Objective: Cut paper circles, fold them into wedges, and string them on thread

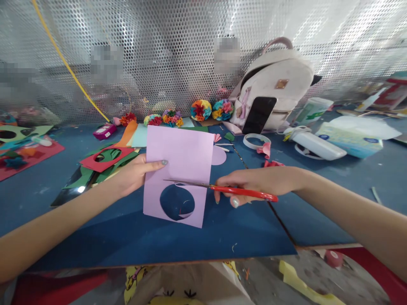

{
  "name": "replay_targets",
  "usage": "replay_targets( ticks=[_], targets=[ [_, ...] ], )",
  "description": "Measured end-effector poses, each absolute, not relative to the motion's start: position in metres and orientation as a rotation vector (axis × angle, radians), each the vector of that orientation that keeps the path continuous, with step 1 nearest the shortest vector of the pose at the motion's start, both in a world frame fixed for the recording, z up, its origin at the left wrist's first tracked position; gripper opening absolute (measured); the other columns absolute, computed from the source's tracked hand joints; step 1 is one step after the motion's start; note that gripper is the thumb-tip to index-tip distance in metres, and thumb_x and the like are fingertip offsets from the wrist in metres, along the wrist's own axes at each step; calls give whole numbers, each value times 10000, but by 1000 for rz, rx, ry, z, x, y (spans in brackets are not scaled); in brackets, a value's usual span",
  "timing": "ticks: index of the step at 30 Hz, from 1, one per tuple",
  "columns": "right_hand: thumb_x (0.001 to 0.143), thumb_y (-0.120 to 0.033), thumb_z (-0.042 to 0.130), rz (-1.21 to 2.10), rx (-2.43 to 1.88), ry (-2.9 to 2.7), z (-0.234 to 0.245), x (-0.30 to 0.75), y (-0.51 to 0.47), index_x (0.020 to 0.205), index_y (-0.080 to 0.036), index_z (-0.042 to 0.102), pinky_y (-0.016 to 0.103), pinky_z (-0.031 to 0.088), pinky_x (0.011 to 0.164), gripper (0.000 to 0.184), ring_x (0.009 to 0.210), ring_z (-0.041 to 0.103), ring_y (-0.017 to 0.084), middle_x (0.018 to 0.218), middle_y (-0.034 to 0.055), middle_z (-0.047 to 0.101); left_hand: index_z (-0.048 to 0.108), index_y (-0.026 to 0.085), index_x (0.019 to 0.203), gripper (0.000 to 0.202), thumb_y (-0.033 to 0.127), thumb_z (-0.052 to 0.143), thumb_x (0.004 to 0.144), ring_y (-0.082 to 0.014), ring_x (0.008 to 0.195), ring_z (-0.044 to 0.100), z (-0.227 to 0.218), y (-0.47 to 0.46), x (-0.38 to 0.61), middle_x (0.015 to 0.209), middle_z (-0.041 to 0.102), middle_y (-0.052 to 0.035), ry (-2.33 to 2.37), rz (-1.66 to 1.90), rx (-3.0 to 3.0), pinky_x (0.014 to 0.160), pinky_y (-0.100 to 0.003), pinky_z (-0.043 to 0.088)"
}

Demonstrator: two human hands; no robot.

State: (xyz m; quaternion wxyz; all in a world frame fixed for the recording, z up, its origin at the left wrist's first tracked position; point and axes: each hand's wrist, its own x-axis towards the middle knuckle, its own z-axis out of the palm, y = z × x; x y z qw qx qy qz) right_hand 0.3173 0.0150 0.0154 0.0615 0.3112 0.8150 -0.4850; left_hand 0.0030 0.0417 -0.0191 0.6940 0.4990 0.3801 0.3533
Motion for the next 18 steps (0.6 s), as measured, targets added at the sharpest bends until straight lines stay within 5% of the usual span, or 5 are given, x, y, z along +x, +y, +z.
replay_targets(
  ticks=[5, 18],
  targets=[
    [901, -791, 507, -1535, 1031, 2362, 16, 309, 16, 1131, -151, 632, 280, 444, 633, 691, 716, 519, 162, 834, 29, 546, 799, 151, 1044, 325, 287, 884, 761, -332, 1058, 760, -22, 43, 3, 1074, 821, -121, 853, 805, 1129, 1015, -472, 555],
    [952, -652, 559, -1586, 1193, 2347, 11, 304, 14, 837, -183, 556, 241, 372, 495, 483, 551, 455, 102, 695, -22, 454, 799, 150, 1043, 336, 278, 885, 744, -342, 1115, 740, -22, 46, 1, 1072, 820, -120, 838, 837, 1132, 1069, -492, 515]
  ],
)
